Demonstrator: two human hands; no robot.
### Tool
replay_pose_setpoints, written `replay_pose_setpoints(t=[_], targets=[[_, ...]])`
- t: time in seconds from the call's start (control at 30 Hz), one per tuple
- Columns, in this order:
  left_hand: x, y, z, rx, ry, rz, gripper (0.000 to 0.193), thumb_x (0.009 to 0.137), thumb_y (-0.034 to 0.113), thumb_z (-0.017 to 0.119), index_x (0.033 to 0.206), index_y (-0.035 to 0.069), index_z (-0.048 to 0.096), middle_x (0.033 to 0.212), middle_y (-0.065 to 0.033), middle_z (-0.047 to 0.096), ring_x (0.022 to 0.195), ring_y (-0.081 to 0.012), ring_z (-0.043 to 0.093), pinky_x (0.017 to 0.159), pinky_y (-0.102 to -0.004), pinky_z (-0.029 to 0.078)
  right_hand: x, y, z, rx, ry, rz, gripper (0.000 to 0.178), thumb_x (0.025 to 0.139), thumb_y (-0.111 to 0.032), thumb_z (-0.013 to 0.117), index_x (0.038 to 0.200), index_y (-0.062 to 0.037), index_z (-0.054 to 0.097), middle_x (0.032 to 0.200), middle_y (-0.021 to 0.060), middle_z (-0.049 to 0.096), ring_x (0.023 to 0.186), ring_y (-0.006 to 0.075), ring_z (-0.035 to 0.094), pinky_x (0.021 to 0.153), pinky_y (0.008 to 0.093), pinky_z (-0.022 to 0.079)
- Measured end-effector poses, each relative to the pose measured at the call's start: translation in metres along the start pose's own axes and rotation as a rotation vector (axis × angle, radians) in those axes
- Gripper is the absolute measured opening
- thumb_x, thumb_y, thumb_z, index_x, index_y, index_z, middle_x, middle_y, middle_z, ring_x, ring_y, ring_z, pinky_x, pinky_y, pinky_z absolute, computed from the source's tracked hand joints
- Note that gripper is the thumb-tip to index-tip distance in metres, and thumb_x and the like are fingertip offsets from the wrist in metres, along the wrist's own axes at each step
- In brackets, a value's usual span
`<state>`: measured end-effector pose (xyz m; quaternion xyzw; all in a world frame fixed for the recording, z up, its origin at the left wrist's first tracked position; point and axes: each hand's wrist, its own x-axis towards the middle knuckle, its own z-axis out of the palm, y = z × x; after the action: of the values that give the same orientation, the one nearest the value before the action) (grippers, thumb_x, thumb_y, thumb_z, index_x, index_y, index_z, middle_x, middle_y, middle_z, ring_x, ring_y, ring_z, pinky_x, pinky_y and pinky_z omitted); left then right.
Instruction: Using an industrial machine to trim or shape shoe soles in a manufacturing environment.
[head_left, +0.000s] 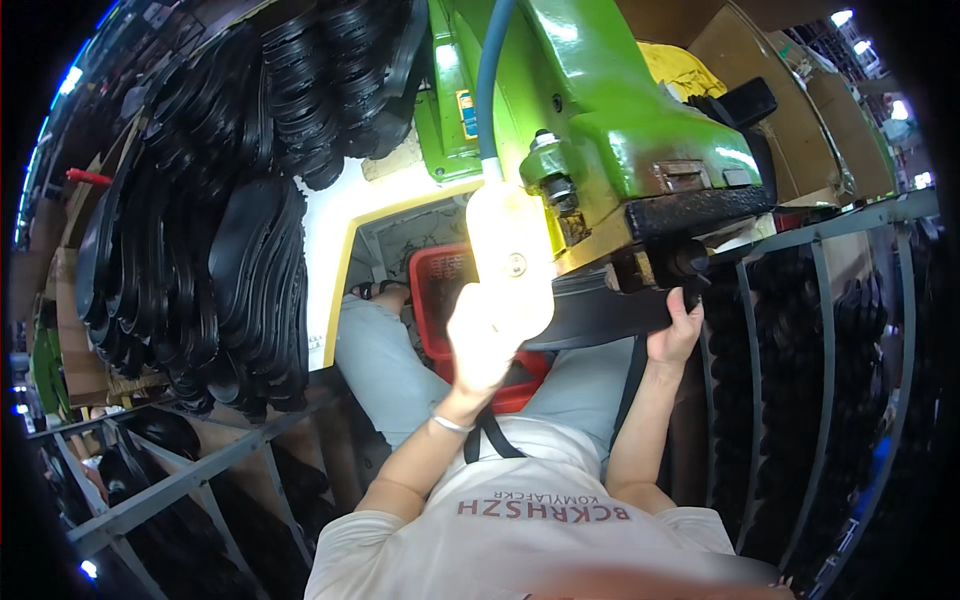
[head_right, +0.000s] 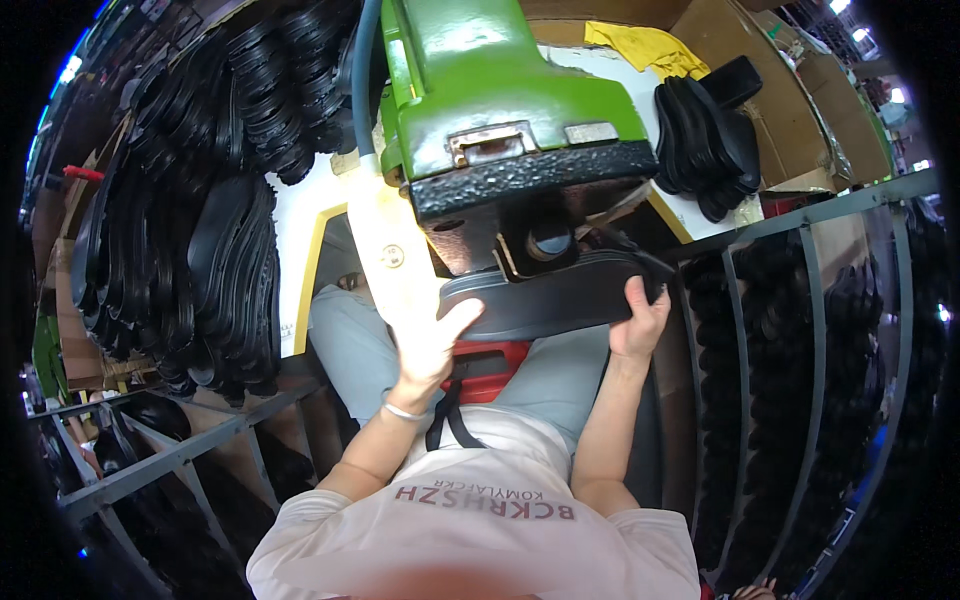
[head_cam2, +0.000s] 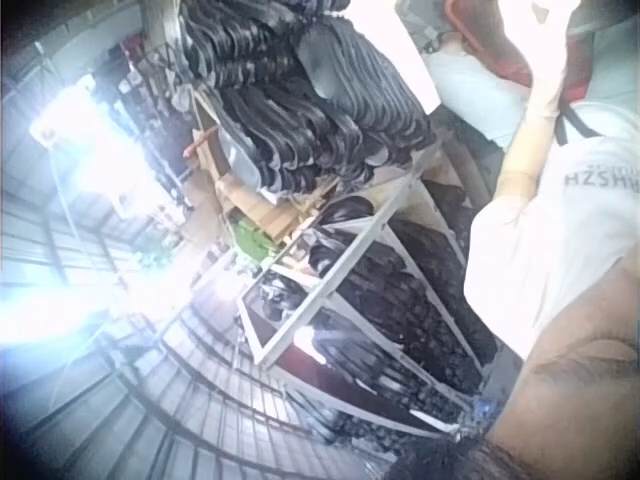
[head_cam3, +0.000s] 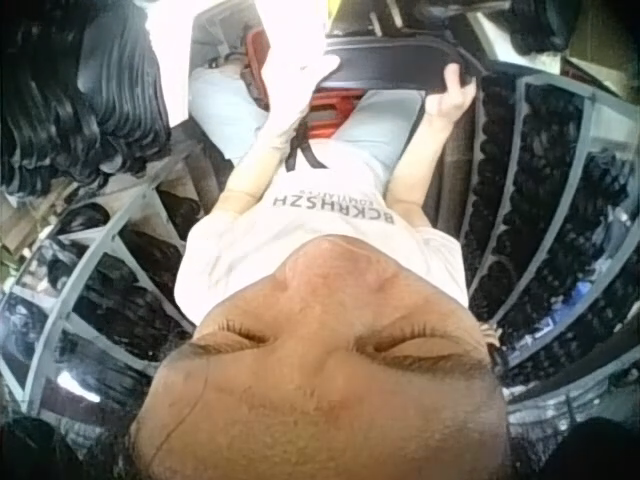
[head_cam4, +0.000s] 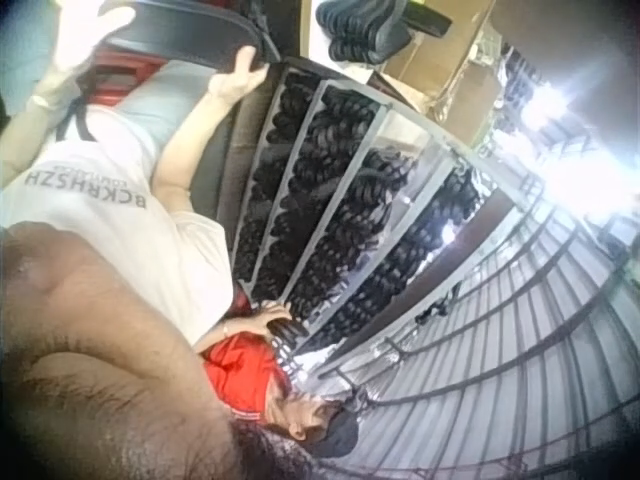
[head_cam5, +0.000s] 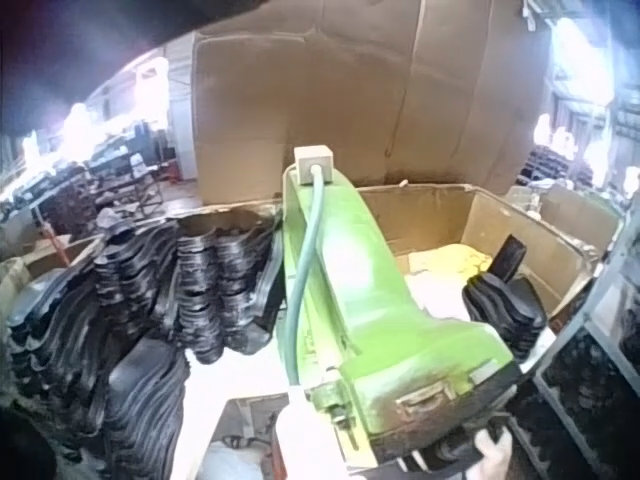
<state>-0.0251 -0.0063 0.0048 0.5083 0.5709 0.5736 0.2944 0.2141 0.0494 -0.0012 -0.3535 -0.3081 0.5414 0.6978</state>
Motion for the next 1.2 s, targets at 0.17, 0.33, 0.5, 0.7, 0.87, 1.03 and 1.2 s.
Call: replay_pose_setpoints(t=[0.17,0.33,0.5,0.7,0.87,1.03,1.2], targets=[[0.014,-0.007,0.033,0.573,0.0,0.308,0.036,0.067,0.01,0.079,0.098,0.003,0.063,0.088,-0.0044,0.053,0.082,-0.0195,0.05,0.075,-0.0344,0.043,0.005,-0.012,-0.017,-0.026,0.149,-0.079,0.032,0.084,0.001,0.059,0.115,0.0009,0.052,0.104,0.0122,0.061,0.093,0.0212,0.061,0.084,0.0322,0.051],[0.012,0.007,0.019,-0.261,0.057,-0.074,0.04,0.069,0.0,0.074,0.106,0.002,0.062,0.084,-0.0018,0.055,0.081,-0.0154,0.052,0.069,-0.0309,0.045,0.007,-0.013,0.005,-0.15,0.124,-0.063,0.032,0.083,0.001,0.057,0.115,0.002,0.053,0.106,0.0092,0.06,0.095,0.0189,0.061,0.085,0.0314,0.049],[0.004,-0.014,-0.023,-0.528,0.203,-0.137,0.025,0.069,-0.006,0.071,0.083,0.003,0.051,0.075,-0.0006,0.048,0.07,-0.0103,0.05,0.067,-0.0232,0.043,0.003,0.004,0.047,-0.174,0.075,0.012,0.027,0.079,0.001,0.063,0.105,0.0,0.056,0.094,0.0061,0.062,0.083,0.0136,0.06,0.078,0.0255,0.05],[-0.022,-0.014,-0.072,-0.552,0.054,-0.413,0.027,0.069,-0.013,0.067,0.089,-0.002,0.054,0.083,-0.0042,0.056,0.077,-0.0117,0.055,0.073,-0.0234,0.045,-0.013,0.022,0.074,-0.181,-0.075,0.113,0.029,0.073,0.002,0.068,0.1,0.0009,0.058,0.091,0.0059,0.062,0.08,0.0108,0.06,0.074,0.0228,0.048],[-0.035,-0.026,-0.083,-0.329,-0.442,-0.502,0.025,0.072,-0.003,0.072,0.094,-0.007,0.062,0.089,-0.0088,0.063,0.082,-0.0146,0.062,0.074,-0.0256,0.049,-0.012,0.029,0.093,-0.3,-0.364,0.068,0.043,0.07,0.004,0.072,0.109,0.0045,0.053,0.1,0.0092,0.064,0.088,0.0141,0.062,0.081,0.0263,0.049],[0.018,0.005,-0.022,-0.025,-0.394,-0.176,0.023,0.081,0.014,0.069,0.097,-0.001,0.064,0.084,-0.005,0.064,0.074,-0.0106,0.057,0.069,-0.0254,0.046,-0.017,0.027,0.102,-0.35,-0.37,-0.059,0.04,0.071,0.0,0.073,0.106,0.0024,0.054,0.096,0.0067,0.064,0.086,0.0124,0.06,0.078,0.0258,0.048],[0.021,0.006,0.007,0.13,-0.179,0.0,0.017,0.081,0.015,0.069,0.089,0.0,0.066,0.071,-0.0029,0.063,0.063,-0.0104,0.053,0.061,-0.0253,0.045,-0.049,0.033,0.076,-0.378,-0.176,0.097,0.026,0.078,-0.008,0.071,0.096,0.0013,0.055,0.091,0.0061,0.062,0.08,0.0089,0.058,0.071,0.0234,0.048]])
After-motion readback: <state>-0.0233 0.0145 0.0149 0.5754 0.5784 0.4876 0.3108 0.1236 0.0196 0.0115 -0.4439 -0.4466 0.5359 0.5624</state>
